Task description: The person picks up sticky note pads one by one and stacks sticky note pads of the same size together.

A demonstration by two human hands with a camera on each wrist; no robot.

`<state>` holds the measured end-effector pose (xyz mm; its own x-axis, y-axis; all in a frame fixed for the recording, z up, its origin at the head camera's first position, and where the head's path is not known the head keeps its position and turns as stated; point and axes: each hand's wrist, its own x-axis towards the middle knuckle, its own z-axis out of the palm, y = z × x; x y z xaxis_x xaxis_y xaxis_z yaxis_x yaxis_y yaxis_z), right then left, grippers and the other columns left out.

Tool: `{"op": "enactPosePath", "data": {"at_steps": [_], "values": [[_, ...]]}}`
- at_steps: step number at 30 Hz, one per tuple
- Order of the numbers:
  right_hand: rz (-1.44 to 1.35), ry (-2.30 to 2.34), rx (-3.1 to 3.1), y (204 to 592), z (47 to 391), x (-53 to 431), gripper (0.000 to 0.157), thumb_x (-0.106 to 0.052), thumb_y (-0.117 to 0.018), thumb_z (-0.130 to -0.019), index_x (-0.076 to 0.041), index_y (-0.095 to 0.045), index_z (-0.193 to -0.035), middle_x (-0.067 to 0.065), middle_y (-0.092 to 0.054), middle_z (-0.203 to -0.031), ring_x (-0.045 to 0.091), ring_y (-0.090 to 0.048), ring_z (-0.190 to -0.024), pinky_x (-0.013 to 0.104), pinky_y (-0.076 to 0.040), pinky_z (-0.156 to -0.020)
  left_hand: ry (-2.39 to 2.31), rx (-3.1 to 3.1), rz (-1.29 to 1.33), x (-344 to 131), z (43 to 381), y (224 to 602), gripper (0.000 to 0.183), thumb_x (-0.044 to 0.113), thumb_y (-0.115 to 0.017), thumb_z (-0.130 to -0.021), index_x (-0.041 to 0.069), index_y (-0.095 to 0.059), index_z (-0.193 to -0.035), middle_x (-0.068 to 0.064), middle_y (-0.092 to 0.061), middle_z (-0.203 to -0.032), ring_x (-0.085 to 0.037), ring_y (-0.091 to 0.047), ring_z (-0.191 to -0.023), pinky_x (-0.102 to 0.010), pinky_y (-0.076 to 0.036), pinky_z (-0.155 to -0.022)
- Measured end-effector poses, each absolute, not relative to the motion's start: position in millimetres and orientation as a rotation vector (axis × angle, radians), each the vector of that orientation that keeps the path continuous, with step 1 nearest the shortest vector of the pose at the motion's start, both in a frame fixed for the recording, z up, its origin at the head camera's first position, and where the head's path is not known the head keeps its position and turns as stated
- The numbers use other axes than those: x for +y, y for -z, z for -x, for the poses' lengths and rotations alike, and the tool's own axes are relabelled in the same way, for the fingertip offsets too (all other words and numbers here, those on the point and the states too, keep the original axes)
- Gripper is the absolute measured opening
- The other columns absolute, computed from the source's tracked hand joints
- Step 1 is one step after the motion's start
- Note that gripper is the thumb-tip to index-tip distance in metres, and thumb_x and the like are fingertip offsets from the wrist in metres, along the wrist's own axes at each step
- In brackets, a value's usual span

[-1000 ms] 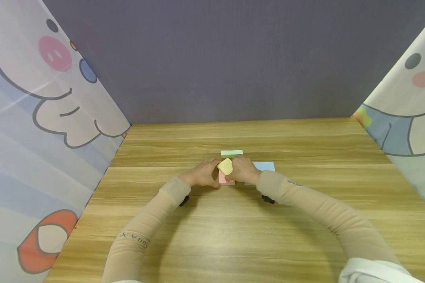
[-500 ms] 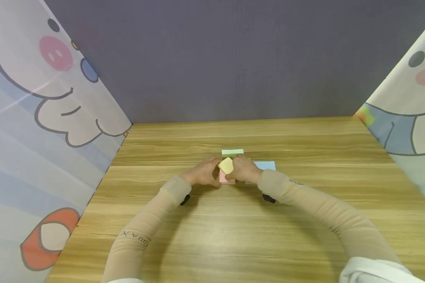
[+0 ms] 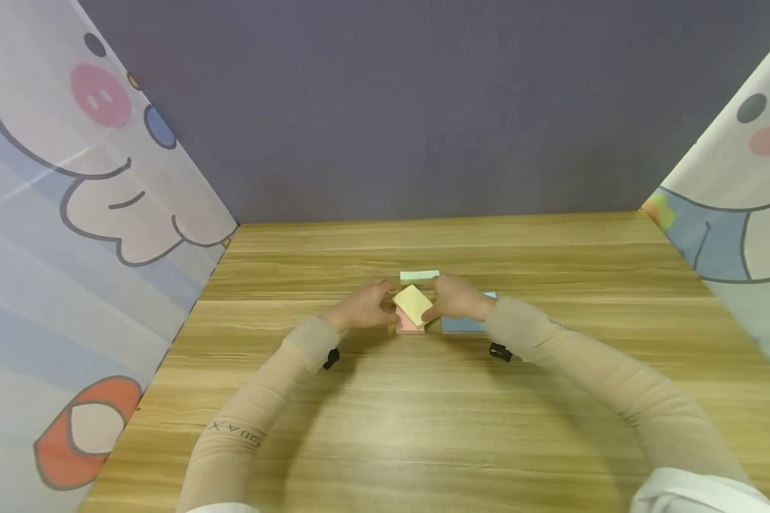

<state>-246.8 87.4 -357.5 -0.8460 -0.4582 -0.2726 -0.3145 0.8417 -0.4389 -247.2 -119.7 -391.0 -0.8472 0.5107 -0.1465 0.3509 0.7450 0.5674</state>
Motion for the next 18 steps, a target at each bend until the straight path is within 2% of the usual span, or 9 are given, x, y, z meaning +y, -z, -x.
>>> {"op": "enactPosePath", "data": {"at_steps": [4,10,14,18], "values": [[0.579,0.532,2.679,359.0,245.7,92.0,0.067,-0.023,-0.077,-0.072,0.007,-0.050,-0.124,0.018,-0.062,-0.109,0.030,-0.059,-0.098,0.044,-0.050,-0.086,-0.801,2.669,-0.666,-120.0,246.8,389.4,0.063,0.024,-0.071,-0.079,0.001,-0.045,-0.131,-0.012,-0.047,-0.133,-0.031,-0.047,-0.120,-0.045,-0.043,-0.098],[0.627,0.568,2.674,369.2,243.9,89.3,0.051,-0.014,-0.079,-0.068,0.006,-0.059,-0.110,0.014,-0.064,-0.098,0.023,-0.058,-0.084,0.037,-0.051,-0.076,-0.805,2.721,-0.639,-114.5,248.5,389.1,0.055,0.020,-0.073,-0.078,0.003,-0.053,-0.126,-0.010,-0.054,-0.126,-0.027,-0.056,-0.107,-0.038,-0.049,-0.089],[0.652,0.600,2.664,374.4,242.7,87.9,0.040,-0.008,-0.077,-0.069,0.004,-0.063,-0.105,0.010,-0.064,-0.089,0.018,-0.054,-0.076,0.031,-0.047,-0.069,-0.816,2.720,-0.670,-109.2,250.5,391.0,0.044,0.013,-0.072,-0.078,0.005,-0.059,-0.119,-0.010,-0.058,-0.116,-0.023,-0.059,-0.099,-0.032,-0.051,-0.083],[0.660,0.625,2.664,376.7,243.0,88.1,0.033,-0.006,-0.076,-0.070,0.003,-0.066,-0.100,0.007,-0.062,-0.081,0.016,-0.048,-0.069,0.024,-0.040,-0.060,-0.838,2.696,-0.707,-106.0,251.8,393.4,0.039,0.009,-0.070,-0.079,0.005,-0.061,-0.117,-0.010,-0.060,-0.115,-0.022,-0.060,-0.095,-0.029,-0.052,-0.080]]}}
